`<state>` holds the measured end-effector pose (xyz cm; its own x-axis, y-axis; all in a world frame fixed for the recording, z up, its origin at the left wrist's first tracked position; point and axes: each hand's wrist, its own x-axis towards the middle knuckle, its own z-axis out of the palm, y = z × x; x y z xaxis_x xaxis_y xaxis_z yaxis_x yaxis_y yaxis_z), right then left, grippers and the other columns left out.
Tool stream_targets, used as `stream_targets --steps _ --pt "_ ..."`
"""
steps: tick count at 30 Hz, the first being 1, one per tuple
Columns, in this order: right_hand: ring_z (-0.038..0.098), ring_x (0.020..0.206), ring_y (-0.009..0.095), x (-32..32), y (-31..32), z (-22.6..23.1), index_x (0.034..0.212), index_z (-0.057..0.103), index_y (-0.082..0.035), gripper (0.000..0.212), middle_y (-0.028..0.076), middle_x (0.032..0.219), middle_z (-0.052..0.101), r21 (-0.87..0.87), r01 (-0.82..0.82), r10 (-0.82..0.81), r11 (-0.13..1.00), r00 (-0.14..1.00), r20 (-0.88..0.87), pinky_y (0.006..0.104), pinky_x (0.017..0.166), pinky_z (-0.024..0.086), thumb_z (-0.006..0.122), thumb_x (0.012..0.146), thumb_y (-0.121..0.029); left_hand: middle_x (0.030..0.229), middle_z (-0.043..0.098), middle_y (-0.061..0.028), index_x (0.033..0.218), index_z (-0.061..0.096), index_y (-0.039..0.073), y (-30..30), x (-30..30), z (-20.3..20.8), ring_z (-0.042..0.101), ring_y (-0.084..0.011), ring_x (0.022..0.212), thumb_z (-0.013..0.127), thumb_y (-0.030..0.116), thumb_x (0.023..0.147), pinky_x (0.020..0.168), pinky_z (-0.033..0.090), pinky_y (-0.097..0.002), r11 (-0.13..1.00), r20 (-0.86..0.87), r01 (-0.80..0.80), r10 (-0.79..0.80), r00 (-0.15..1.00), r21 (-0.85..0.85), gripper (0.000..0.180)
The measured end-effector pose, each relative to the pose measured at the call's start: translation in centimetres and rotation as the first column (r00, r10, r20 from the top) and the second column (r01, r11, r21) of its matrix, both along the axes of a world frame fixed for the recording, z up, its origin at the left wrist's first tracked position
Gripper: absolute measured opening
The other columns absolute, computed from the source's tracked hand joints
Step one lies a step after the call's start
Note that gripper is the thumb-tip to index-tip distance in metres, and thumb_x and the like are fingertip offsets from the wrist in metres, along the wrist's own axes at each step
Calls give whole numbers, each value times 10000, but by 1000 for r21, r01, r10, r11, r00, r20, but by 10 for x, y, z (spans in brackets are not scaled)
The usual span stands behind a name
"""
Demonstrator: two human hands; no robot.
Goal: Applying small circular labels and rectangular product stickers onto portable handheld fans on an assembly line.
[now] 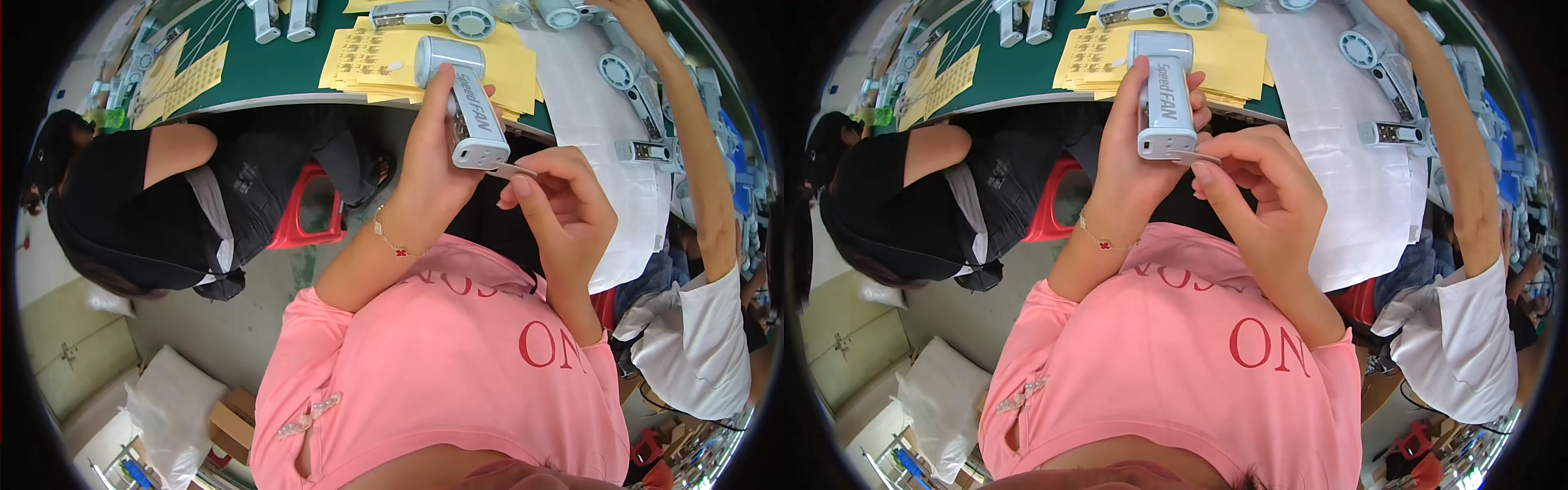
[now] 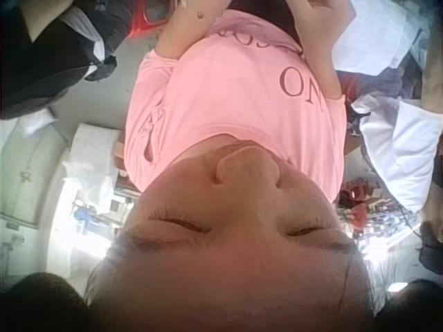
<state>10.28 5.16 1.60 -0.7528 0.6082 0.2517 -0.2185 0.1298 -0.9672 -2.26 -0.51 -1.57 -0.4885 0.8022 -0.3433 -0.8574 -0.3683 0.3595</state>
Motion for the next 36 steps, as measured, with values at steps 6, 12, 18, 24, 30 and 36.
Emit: stream_targets --steps 6,12,18,24,30,36 --pt "615 735 146 -2 -6 0 929 572 75 135 96 904 546 -122 -58 55 991 998 -27 231 655 520 577 796 93 809 527 -93 1091 463 -79 1 5 -1 499 -187 737 514 444 866 618 442 -276 996 -37 -93 93 995 -2 572" --pt "619 730 146 -5 -5 0 916 581 72 126 95 902 547 -3 -37 37 999 999 -1 220 654 517 587 791 89 833 538 -115 1093 460 -83 0 8 0 523 -191 762 508 442 873 662 473 -274 999 -14 -42 42 999 26 572" --pt "620 722 144 -6 -3 -2 916 584 69 127 96 900 543 11 -28 28 1000 1000 -12 212 646 514 594 791 83 835 544 -112 1096 462 -79 0 9 3 528 -184 754 500 450 874 662 473 -267 1000 -47 -28 28 999 -1 575" --pt "620 714 142 -6 -2 -5 911 583 71 118 97 891 541 14 -16 16 1000 1000 -12 211 634 516 595 793 78 837 548 -113 1099 460 -73 1 9 2 536 -184 763 496 457 874 658 474 -266 1000 -40 -18 18 999 -6 577" --pt "619 706 140 -8 -4 -8 908 584 70 115 98 884 542 26 -12 13 1000 1000 -16 207 623 515 596 794 77 836 549 -115 1094 462 -70 -3 9 0 537 -187 761 501 452 873 651 476 -268 1000 -31 -22 22 999 -10 568" --pt "618 706 141 -10 -2 -11 909 584 70 115 100 886 546 12 -24 24 1000 1000 4 208 624 514 596 795 75 838 547 -117 1097 464 -67 -3 9 -3 536 -194 763 493 441 881 645 478 -277 999 2 -52 52 999 -4 553"
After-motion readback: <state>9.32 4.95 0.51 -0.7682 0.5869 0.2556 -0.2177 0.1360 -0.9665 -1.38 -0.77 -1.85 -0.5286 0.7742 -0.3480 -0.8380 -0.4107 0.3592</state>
